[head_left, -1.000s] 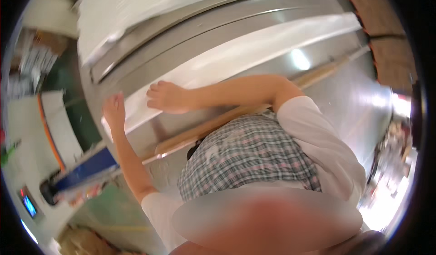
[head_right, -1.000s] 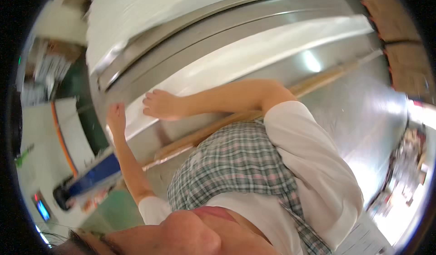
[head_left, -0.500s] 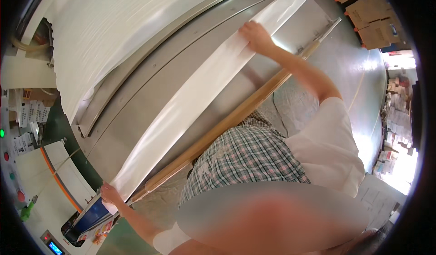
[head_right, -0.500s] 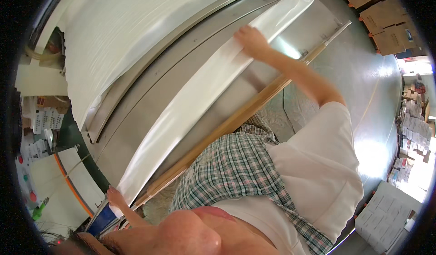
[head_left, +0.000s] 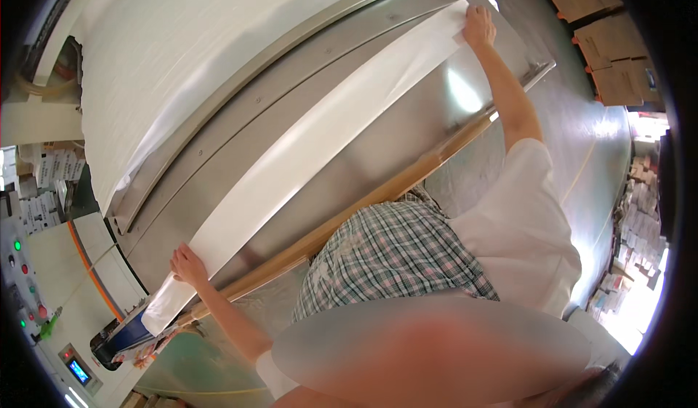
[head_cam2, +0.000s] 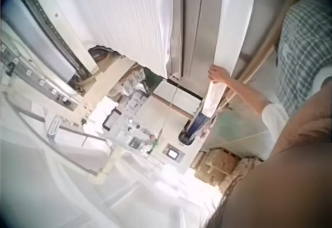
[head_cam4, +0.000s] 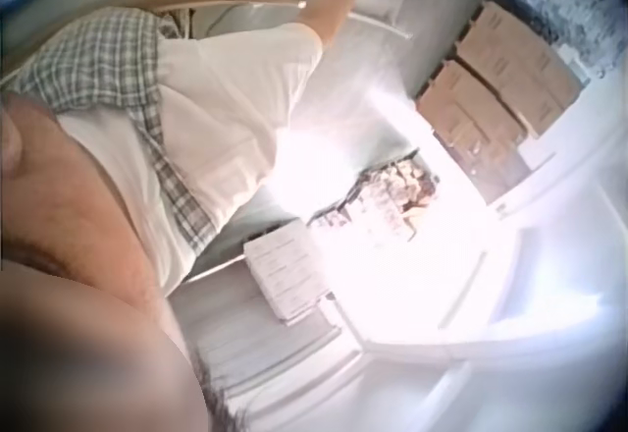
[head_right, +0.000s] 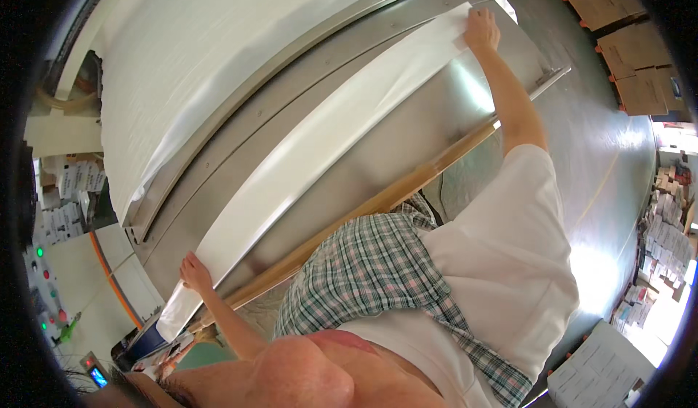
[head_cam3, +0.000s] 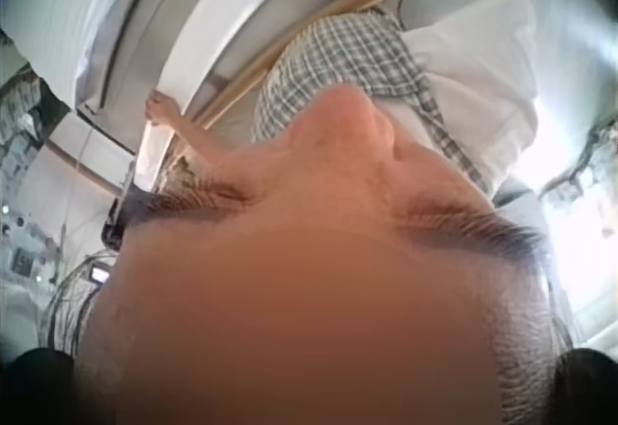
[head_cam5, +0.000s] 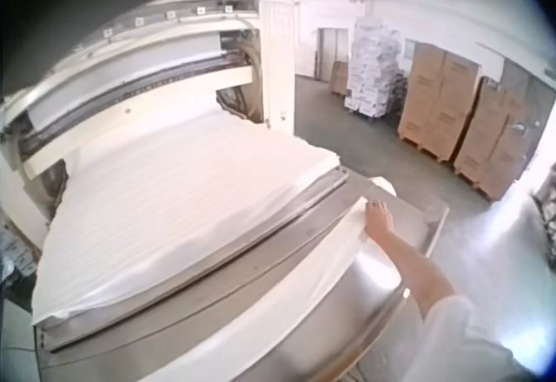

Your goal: Aligning and loading large stacks of paper into a processing machine.

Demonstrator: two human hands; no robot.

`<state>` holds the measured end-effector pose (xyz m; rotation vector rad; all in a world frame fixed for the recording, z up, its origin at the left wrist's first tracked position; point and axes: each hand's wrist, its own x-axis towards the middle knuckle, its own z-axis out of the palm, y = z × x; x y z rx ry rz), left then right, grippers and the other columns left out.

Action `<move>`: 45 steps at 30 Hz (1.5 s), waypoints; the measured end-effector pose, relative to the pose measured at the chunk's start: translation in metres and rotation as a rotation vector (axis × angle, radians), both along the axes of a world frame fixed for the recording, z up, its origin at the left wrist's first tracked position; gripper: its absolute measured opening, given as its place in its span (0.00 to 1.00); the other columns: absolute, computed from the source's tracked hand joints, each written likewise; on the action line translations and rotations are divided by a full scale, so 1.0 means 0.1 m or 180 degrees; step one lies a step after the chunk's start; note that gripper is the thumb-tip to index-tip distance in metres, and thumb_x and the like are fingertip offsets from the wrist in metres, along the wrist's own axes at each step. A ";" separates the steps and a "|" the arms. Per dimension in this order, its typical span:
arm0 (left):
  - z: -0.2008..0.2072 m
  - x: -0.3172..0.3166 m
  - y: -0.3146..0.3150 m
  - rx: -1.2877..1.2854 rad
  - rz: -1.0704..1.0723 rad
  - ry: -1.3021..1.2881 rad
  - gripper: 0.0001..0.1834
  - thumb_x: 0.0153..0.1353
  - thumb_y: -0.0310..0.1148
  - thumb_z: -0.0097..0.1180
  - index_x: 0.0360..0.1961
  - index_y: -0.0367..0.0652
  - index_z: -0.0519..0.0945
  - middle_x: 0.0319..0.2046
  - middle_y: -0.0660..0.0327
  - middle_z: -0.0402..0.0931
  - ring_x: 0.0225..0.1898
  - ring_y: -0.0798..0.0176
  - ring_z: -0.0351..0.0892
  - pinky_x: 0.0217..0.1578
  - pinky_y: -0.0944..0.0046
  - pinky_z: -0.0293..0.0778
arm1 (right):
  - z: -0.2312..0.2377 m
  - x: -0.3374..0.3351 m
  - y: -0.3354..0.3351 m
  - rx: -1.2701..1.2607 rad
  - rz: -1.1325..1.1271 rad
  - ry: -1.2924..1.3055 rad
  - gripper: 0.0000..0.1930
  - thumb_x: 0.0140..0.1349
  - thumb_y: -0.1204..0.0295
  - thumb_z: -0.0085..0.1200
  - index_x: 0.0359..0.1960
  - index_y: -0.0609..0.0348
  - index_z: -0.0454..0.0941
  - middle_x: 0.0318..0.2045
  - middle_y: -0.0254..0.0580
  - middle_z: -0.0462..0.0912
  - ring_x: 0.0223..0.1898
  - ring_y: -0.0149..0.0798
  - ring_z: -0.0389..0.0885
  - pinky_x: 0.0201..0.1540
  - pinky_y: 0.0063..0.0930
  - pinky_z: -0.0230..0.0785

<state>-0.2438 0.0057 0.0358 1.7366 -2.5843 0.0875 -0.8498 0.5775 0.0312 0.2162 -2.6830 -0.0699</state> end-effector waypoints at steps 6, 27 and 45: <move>-0.01 -0.03 -0.05 0.0118 0.0108 -0.0301 0.27 0.62 0.55 0.30 0.49 0.52 0.73 0.54 0.63 0.67 0.60 0.51 0.55 0.53 0.33 0.46 | -0.07 -0.43 0.37 -0.0804 -0.0470 0.0340 0.06 0.52 0.70 0.48 0.31 0.51 0.74 0.35 0.40 0.74 0.40 0.46 0.74 0.38 0.39 0.68; -0.10 0.00 -0.08 0.0056 0.0189 -0.0208 0.28 0.62 0.56 0.30 0.45 0.48 0.75 0.52 0.62 0.69 0.58 0.53 0.58 0.54 0.35 0.46 | 0.48 0.28 -0.09 0.0638 0.1339 -0.0944 0.14 0.44 0.78 0.52 0.35 0.52 0.71 0.32 0.37 0.74 0.43 0.43 0.70 0.41 0.36 0.70; -0.10 0.00 -0.07 0.0063 0.0199 -0.0221 0.27 0.61 0.56 0.30 0.45 0.49 0.75 0.50 0.61 0.70 0.58 0.52 0.57 0.54 0.35 0.46 | 0.48 -0.50 0.78 -0.1229 -0.0205 -0.0213 0.09 0.55 0.68 0.45 0.32 0.57 0.76 0.37 0.44 0.78 0.40 0.49 0.75 0.39 0.39 0.68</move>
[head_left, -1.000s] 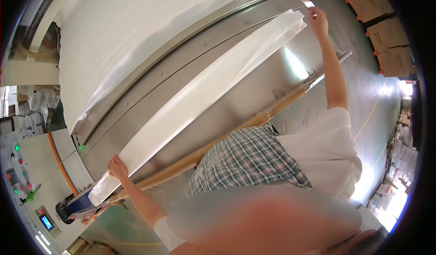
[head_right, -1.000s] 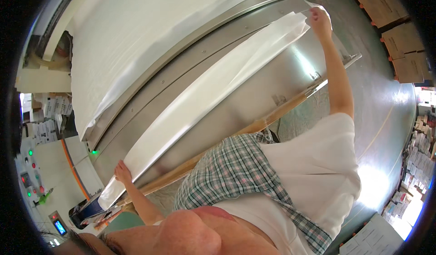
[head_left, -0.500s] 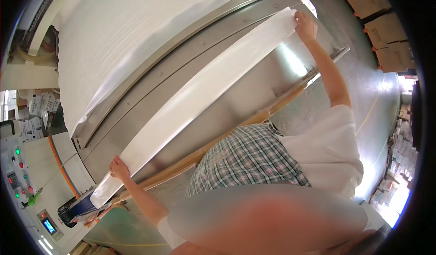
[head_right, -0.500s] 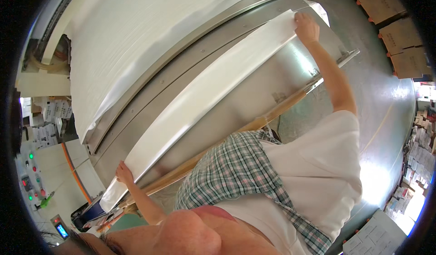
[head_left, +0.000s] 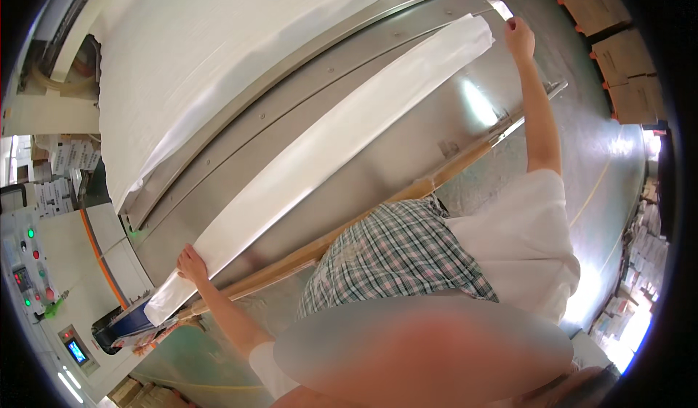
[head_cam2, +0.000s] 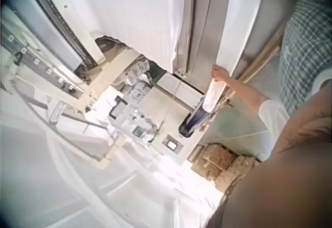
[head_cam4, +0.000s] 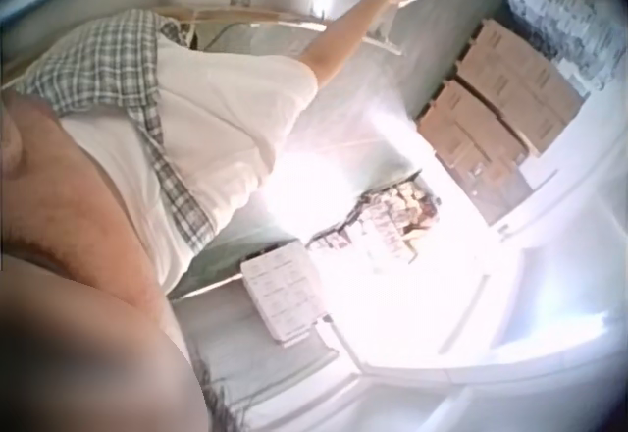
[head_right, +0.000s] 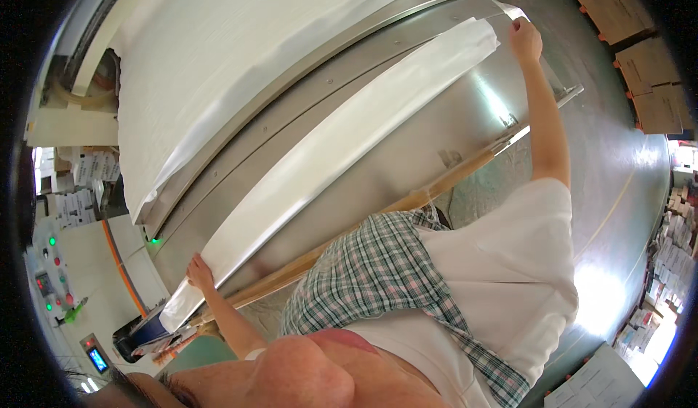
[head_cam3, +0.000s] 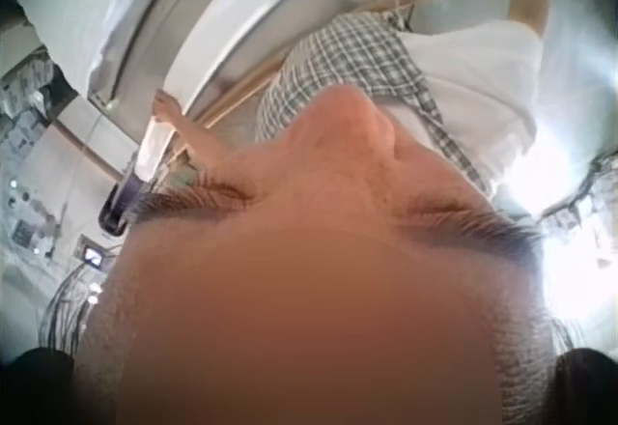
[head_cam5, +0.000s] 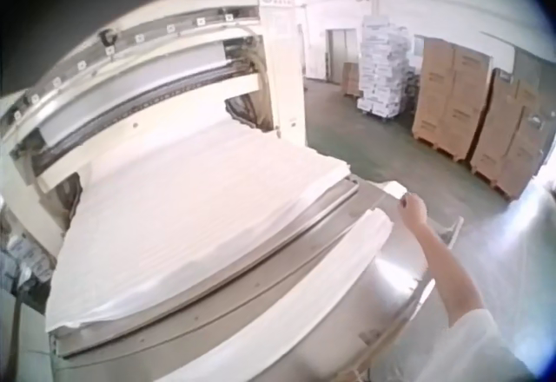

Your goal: Aligning and loading large stacks of paper into a processing machine.

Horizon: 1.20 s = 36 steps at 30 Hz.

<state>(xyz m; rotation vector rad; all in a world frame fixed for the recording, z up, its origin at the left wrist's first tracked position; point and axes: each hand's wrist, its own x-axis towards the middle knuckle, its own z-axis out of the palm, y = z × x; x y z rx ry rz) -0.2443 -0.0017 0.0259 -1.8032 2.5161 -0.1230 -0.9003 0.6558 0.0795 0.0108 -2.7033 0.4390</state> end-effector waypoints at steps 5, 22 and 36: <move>-0.05 0.04 -0.15 0.0206 0.0028 -0.0329 0.28 0.62 0.56 0.28 0.46 0.52 0.74 0.51 0.61 0.69 0.58 0.53 0.57 0.53 0.34 0.48 | -0.43 0.13 -0.41 -0.0086 0.2075 -0.0925 0.16 0.60 0.62 0.44 0.44 0.57 0.72 0.40 0.52 0.76 0.43 0.52 0.73 0.44 0.42 0.65; -0.01 0.38 -0.13 -0.0355 0.0028 -0.0329 0.22 0.61 0.47 0.36 0.55 0.57 0.65 0.61 0.57 0.54 0.63 0.51 0.47 0.53 0.28 0.48 | -1.02 -0.13 -0.65 -0.1456 0.2437 -0.3676 0.30 0.63 0.50 0.38 0.59 0.59 0.59 0.55 0.44 0.66 0.56 0.35 0.63 0.57 0.23 0.53; 0.08 0.37 1.19 -0.1175 -0.0611 0.2001 0.18 0.53 0.41 0.51 0.44 0.48 0.76 0.52 0.53 0.68 0.58 0.55 0.62 0.59 0.44 0.47 | -0.39 2.45 -2.71 -0.0094 0.4669 -0.5188 0.26 0.53 0.61 0.56 0.49 0.65 0.68 0.40 0.38 0.74 0.40 0.30 0.71 0.44 0.25 0.65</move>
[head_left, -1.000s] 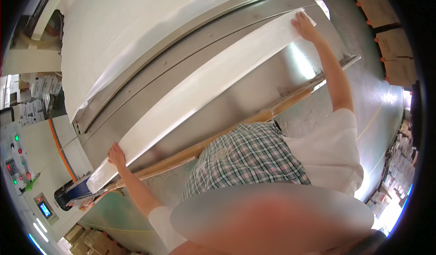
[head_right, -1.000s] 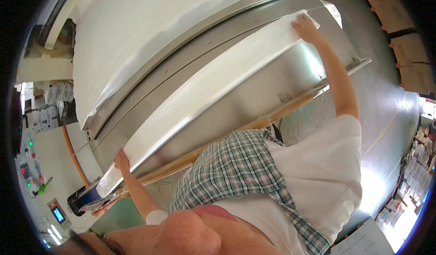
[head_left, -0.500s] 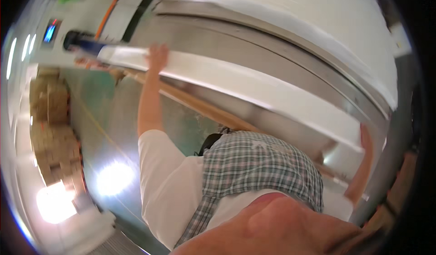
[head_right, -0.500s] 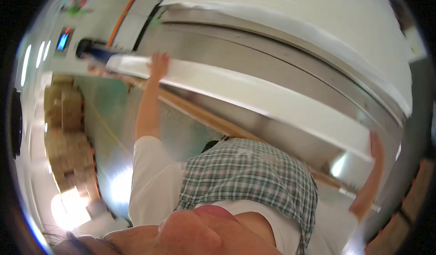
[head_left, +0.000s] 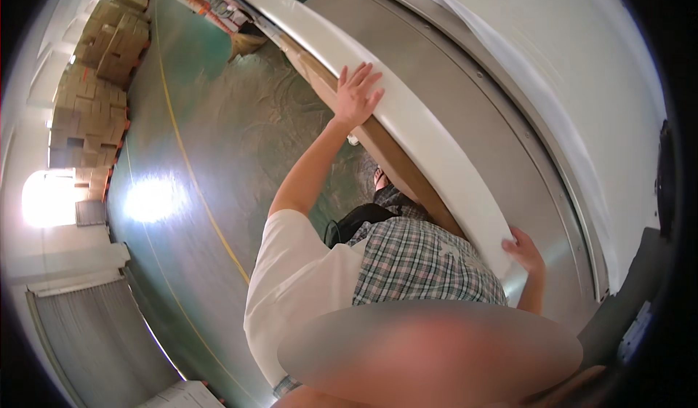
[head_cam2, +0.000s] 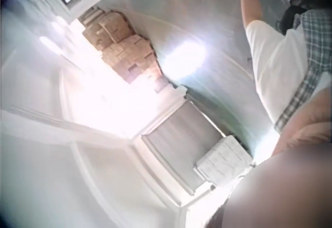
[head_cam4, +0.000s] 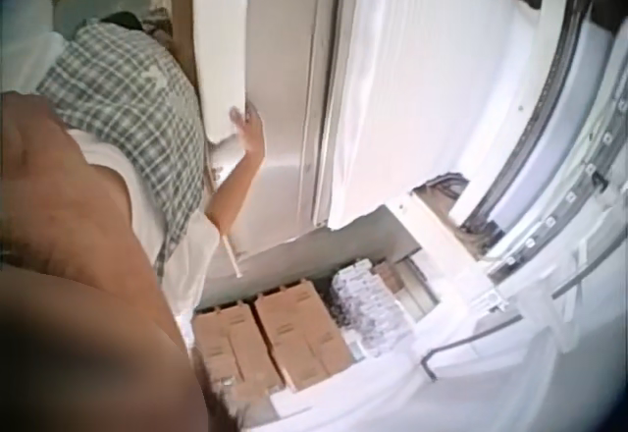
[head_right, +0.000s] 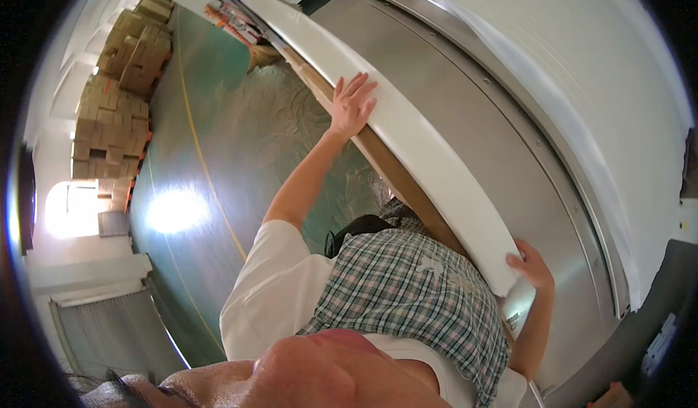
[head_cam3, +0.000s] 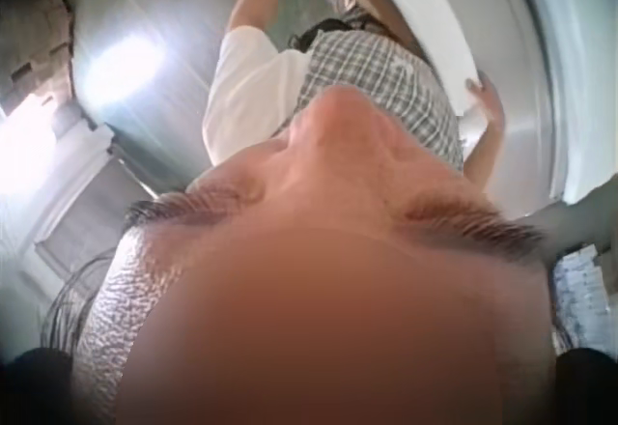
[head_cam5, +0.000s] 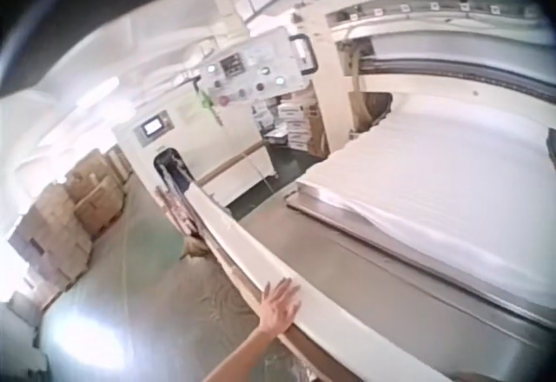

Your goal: Aligning and loading large stacks of paper into a processing machine.

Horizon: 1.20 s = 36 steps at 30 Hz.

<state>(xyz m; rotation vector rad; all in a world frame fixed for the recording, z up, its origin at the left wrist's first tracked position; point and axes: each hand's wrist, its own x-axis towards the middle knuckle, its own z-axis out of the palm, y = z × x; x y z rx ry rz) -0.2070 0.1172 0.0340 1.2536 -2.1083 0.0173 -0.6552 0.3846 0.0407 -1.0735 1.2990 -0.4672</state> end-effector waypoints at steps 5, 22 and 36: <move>-0.01 0.03 0.02 0.0057 -0.0075 0.0087 0.16 0.53 0.38 0.52 0.43 0.47 0.76 0.49 0.56 0.71 0.56 0.57 0.64 0.59 0.46 0.48 | -0.14 0.73 -0.83 -0.0525 0.0430 0.0337 0.25 0.55 0.57 0.53 0.48 0.64 0.68 0.36 0.38 0.75 0.37 0.30 0.73 0.38 0.26 0.68; 0.35 0.53 -0.37 0.0684 -0.2016 0.0361 0.20 0.47 0.31 0.58 0.43 0.39 0.73 0.44 0.51 0.73 0.49 0.50 0.71 0.52 0.52 0.65 | -0.43 3.01 -2.84 -0.0942 -0.0716 -0.0528 0.19 0.57 0.61 0.51 0.45 0.61 0.71 0.32 0.39 0.75 0.25 0.29 0.73 0.27 0.21 0.68; 0.11 0.33 -4.16 0.1266 -0.0653 0.0740 0.15 0.54 0.44 0.51 0.34 0.46 0.80 0.28 0.52 0.78 0.34 0.49 0.77 0.36 0.56 0.72 | -0.87 2.19 -2.90 -0.2099 -0.2464 0.3256 0.09 0.61 0.67 0.45 0.33 0.61 0.73 0.26 0.45 0.75 0.27 0.44 0.74 0.30 0.33 0.66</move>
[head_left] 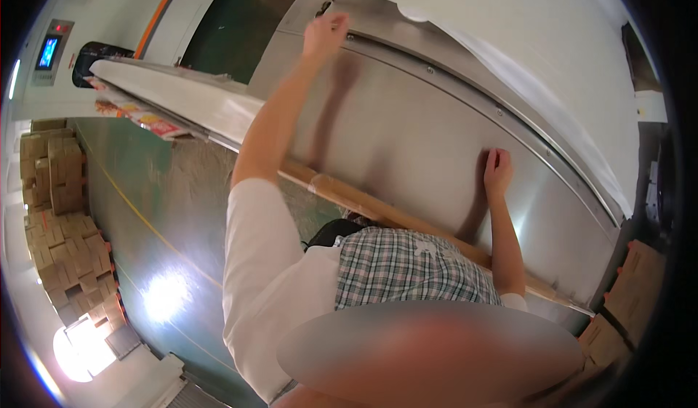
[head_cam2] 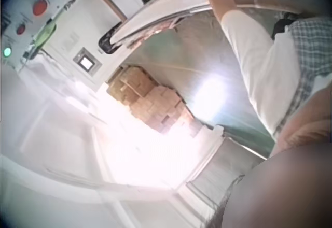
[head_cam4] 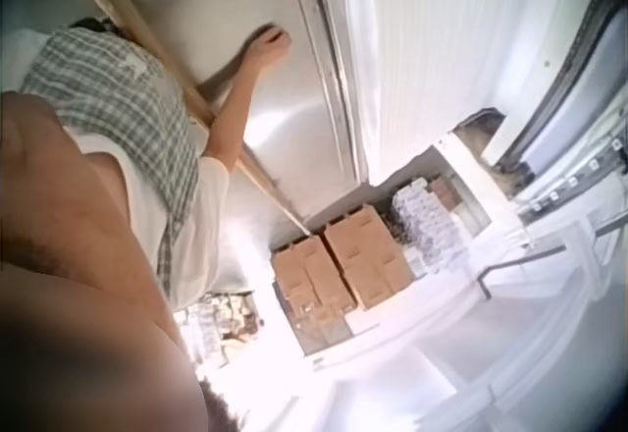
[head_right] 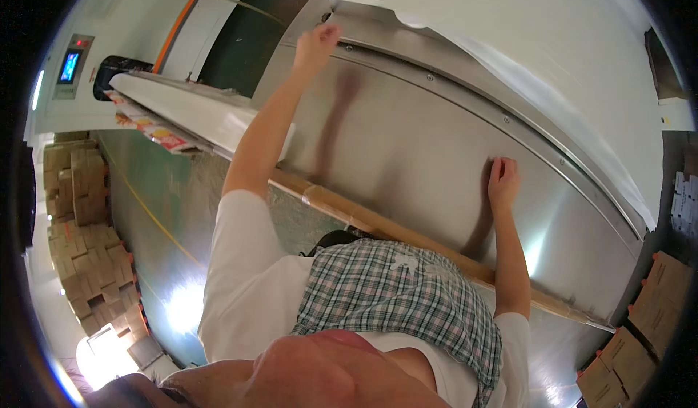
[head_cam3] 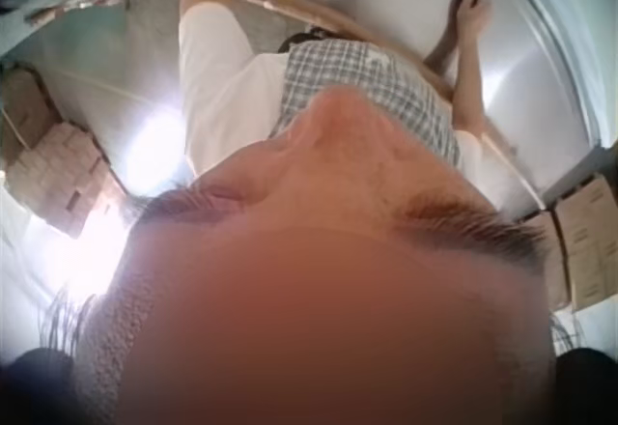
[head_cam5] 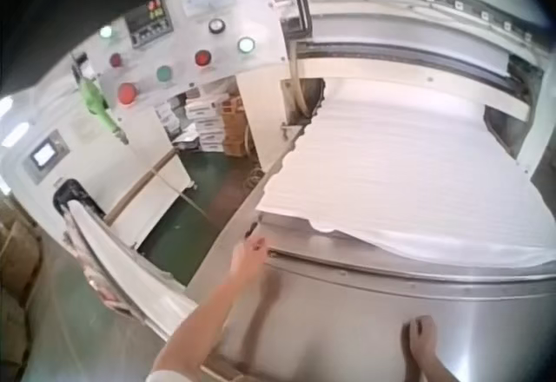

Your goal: Aligning and loading large stacks of paper into a processing machine.

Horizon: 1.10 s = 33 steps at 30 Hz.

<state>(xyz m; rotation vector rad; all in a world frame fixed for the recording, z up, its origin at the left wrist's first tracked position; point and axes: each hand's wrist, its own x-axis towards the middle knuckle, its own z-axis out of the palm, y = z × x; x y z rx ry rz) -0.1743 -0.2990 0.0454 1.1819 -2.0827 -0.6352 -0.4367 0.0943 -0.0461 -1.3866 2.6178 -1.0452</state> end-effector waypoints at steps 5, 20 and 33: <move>-0.32 -0.51 -1.23 -0.0132 0.0791 0.0618 0.16 0.53 0.44 0.50 0.33 0.44 0.80 0.27 0.52 0.78 0.34 0.50 0.78 0.35 0.57 0.72 | 0.10 0.13 -0.13 0.0015 -0.0099 0.0379 0.07 0.58 0.69 0.48 0.30 0.61 0.71 0.26 0.45 0.72 0.25 0.48 0.72 0.29 0.36 0.65; -0.77 -0.98 -1.93 0.0937 0.0437 0.2696 0.11 0.53 0.33 0.48 0.27 0.37 0.79 0.24 0.64 0.76 0.28 0.69 0.71 0.31 0.69 0.65 | 0.18 0.17 -0.20 0.0418 -0.0274 0.0355 0.04 0.56 0.73 0.50 0.29 0.60 0.70 0.23 0.41 0.69 0.19 0.40 0.69 0.20 0.29 0.63; -0.28 -0.64 -1.77 0.0486 -0.0567 -0.0276 0.22 0.54 0.51 0.50 0.37 0.42 0.78 0.31 0.59 0.77 0.36 0.59 0.75 0.39 0.64 0.67 | 0.17 0.18 -0.19 0.0296 -0.0268 0.0329 0.03 0.55 0.74 0.50 0.29 0.59 0.70 0.22 0.42 0.70 0.21 0.42 0.70 0.22 0.32 0.63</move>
